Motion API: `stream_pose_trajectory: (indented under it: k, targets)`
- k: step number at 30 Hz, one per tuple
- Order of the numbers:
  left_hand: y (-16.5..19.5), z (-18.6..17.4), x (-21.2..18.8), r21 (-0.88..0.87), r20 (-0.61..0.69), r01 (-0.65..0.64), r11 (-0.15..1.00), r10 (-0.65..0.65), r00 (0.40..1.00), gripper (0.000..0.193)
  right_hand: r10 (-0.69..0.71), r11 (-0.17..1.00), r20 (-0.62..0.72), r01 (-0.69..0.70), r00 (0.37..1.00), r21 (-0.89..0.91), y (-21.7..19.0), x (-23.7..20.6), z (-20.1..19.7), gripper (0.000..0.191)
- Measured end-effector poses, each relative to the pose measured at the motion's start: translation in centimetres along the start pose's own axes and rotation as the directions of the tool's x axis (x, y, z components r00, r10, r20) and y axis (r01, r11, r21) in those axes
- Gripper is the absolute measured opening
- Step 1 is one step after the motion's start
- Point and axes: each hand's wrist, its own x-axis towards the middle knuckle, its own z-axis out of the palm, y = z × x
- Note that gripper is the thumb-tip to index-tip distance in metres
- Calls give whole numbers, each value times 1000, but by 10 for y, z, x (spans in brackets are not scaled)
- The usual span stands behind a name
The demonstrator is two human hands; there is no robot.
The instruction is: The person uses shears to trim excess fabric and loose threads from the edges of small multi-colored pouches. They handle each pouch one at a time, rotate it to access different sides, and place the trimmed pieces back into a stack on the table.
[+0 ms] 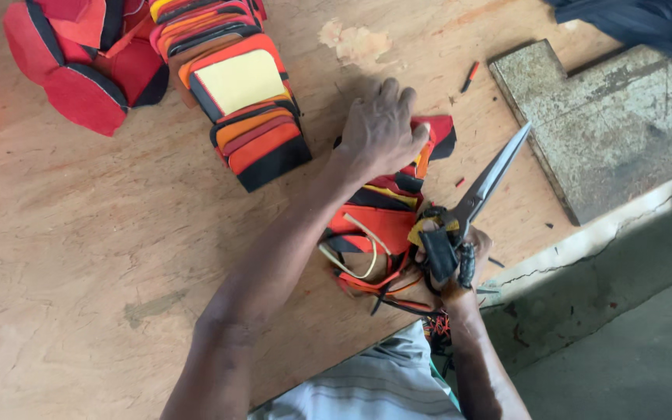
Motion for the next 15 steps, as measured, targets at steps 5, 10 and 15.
stream_pose_trajectory:
  k: [5, 10, 15]
  targets:
    - [-5, -8, -26, -27, -482, -186, 982, 150, 863, 36, -40, 999, 16, 40, 999, -36, -4, -1, 1, 21]
    - [-10, -32, -106, -151, -157, -306, 940, 283, 946, 21, -3, 1000, -34, 3, 999, -9, -10, -1, 7, 19]
    - [1, -29, -175, -71, -202, -295, 953, 276, 940, 53, -40, 998, -26, 42, 999, 56, -7, -3, 4, 17]
